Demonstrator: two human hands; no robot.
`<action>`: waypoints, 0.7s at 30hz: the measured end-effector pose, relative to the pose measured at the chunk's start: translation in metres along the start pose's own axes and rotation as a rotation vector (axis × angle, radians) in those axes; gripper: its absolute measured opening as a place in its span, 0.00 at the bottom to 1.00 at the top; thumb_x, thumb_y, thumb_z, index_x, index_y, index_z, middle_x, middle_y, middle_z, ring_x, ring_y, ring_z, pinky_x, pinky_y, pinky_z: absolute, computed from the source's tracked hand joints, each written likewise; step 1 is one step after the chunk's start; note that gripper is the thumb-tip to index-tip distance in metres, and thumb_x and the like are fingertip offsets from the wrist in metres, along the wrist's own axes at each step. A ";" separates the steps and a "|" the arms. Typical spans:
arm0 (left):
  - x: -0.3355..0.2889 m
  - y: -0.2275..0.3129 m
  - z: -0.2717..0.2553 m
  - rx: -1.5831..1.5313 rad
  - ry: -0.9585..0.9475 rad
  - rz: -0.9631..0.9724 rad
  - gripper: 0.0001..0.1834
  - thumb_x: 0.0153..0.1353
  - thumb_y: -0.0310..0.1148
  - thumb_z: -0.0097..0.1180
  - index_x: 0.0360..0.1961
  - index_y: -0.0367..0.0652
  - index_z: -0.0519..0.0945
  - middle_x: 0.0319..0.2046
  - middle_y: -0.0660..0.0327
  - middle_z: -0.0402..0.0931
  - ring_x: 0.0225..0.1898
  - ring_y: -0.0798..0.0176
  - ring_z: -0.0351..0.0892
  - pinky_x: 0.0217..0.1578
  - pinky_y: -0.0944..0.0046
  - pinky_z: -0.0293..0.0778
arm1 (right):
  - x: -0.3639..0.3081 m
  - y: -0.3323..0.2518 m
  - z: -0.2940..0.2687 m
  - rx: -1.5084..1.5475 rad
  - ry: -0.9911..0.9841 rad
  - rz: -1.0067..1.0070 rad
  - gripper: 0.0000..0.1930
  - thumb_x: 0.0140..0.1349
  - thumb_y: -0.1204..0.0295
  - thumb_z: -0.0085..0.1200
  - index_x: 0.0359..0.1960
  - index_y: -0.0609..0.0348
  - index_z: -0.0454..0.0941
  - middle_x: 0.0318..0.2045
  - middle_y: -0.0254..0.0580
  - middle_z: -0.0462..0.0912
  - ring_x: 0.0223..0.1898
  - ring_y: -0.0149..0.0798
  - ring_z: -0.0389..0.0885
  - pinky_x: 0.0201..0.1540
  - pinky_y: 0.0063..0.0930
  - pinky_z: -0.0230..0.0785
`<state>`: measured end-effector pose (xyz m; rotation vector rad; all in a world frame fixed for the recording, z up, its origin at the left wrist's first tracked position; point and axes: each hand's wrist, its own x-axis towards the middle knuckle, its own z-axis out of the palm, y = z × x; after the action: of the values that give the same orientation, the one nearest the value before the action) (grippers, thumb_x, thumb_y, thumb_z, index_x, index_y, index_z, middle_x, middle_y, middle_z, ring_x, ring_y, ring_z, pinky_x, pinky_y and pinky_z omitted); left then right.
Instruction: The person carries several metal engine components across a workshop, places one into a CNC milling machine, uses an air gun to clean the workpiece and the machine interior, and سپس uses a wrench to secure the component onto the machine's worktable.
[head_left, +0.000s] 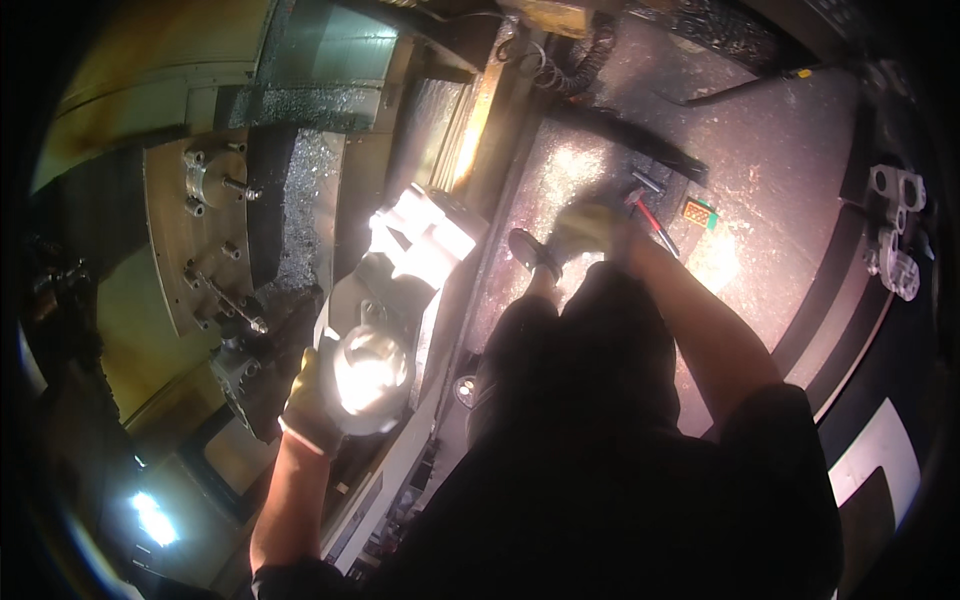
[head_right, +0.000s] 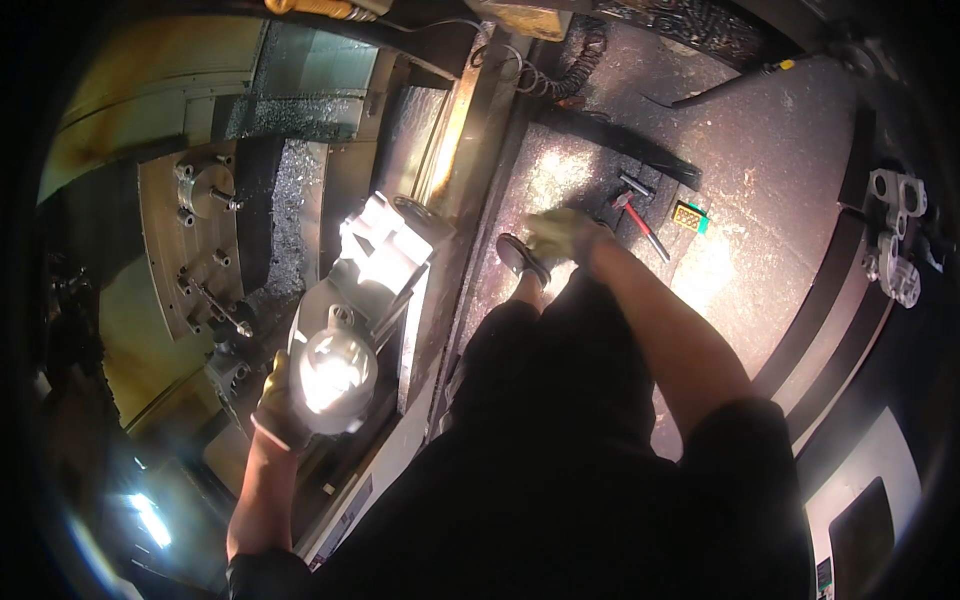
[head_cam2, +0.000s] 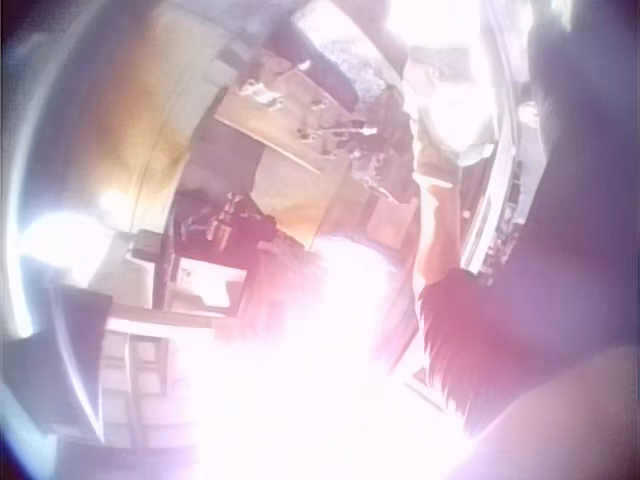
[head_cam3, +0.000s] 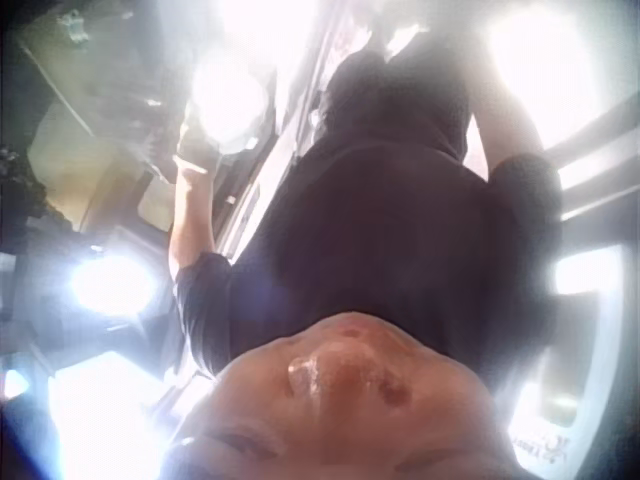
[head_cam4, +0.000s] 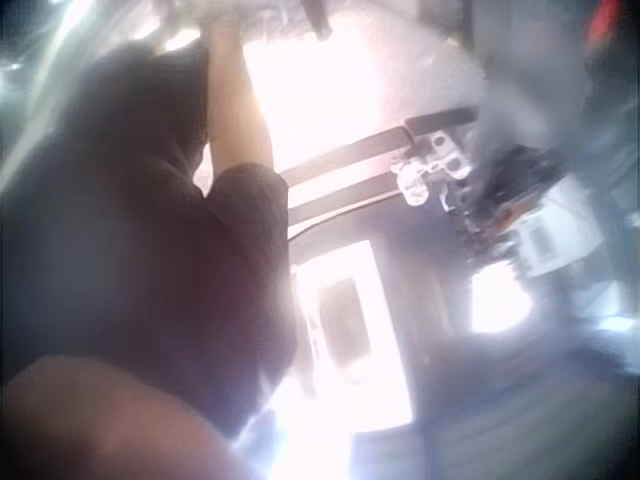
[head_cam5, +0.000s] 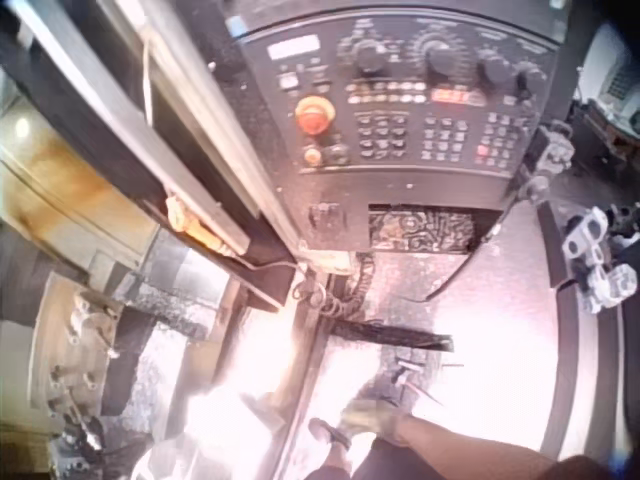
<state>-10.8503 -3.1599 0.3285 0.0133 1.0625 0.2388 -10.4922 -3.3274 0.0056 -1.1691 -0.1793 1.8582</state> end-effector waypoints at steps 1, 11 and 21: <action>-0.004 -0.012 0.022 0.132 -0.084 -0.009 0.44 0.69 0.61 0.52 0.74 0.39 0.61 0.71 0.53 0.63 0.70 0.50 0.63 0.71 0.48 0.61 | 0.005 -0.017 0.013 -0.067 -0.034 0.035 0.32 0.66 0.46 0.61 0.57 0.63 0.76 0.38 0.38 0.82 0.40 0.34 0.82 0.45 0.27 0.77; 0.057 -0.077 0.041 0.652 0.108 -0.071 0.37 0.68 0.61 0.56 0.61 0.36 0.74 0.52 0.48 0.80 0.51 0.49 0.83 0.56 0.48 0.81 | -0.101 -0.037 -0.019 0.170 -0.082 0.228 0.24 0.69 0.60 0.58 0.65 0.50 0.75 0.51 0.37 0.86 0.43 0.33 0.88 0.42 0.30 0.84; 0.242 -0.083 -0.118 1.304 -0.087 0.149 0.33 0.73 0.59 0.51 0.57 0.36 0.80 0.47 0.47 0.84 0.42 0.57 0.87 0.47 0.59 0.82 | -0.164 -0.057 -0.007 -0.365 0.556 0.217 0.16 0.66 0.71 0.57 0.54 0.58 0.79 0.38 0.33 0.83 0.36 0.25 0.83 0.37 0.18 0.76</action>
<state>-10.8243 -3.2048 0.0518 1.2604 0.9717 -0.3526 -10.4280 -3.4199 0.1385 -1.9791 -0.0781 1.6439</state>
